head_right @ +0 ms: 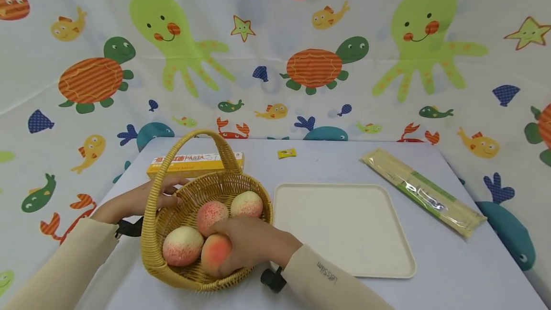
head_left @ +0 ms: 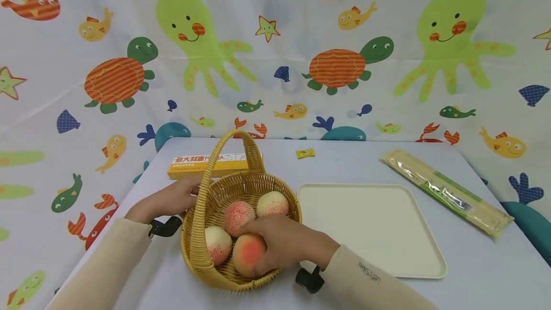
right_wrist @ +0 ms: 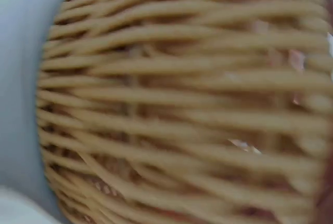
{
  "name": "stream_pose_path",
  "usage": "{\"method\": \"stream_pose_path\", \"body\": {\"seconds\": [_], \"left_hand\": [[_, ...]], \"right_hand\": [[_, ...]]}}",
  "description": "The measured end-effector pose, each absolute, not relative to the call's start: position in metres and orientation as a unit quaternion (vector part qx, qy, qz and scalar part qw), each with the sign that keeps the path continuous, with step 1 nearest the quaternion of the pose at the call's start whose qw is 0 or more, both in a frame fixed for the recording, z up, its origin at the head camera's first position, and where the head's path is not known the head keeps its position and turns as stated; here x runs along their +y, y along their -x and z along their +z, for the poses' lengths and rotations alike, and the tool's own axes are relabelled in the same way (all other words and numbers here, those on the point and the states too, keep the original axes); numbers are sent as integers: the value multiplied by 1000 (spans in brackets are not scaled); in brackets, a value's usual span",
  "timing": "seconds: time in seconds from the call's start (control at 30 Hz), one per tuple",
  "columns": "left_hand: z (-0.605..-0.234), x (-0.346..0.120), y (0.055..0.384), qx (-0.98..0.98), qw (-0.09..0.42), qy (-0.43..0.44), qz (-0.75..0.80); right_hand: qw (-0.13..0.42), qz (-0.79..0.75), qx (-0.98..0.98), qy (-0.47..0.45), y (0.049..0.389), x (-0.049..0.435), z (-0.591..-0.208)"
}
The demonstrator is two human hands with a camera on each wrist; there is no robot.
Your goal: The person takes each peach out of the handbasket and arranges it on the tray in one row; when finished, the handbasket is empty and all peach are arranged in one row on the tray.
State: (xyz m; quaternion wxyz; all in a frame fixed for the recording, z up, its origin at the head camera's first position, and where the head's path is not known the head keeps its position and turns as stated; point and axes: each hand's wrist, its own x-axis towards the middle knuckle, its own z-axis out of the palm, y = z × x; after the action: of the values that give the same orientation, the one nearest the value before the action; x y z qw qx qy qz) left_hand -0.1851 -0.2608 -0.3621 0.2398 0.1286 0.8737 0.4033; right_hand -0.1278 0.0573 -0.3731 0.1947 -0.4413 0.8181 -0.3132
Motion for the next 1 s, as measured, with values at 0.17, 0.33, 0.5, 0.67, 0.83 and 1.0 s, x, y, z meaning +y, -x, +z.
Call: {"method": "stream_pose_path", "body": {"seconds": [0.17,0.33,0.5,0.67,0.83,1.0], "left_hand": [[-363,-260,184,875,234,-129,404],[-362,-260,183,877,231,-136,398],[-362,-261,182,879,233,-140,392],[-360,-261,184,878,241,-134,392],[-360,-262,186,878,239,-142,389],[-361,-264,186,880,234,-145,388]], "right_hand": [[169,-334,829,416,132,72,-359],[127,-362,838,389,136,96,-343],[102,-402,837,358,140,126,-333],[75,-403,854,320,144,154,-329],[70,-415,861,287,148,173,-334],[81,-417,866,263,153,184,-347]]}}
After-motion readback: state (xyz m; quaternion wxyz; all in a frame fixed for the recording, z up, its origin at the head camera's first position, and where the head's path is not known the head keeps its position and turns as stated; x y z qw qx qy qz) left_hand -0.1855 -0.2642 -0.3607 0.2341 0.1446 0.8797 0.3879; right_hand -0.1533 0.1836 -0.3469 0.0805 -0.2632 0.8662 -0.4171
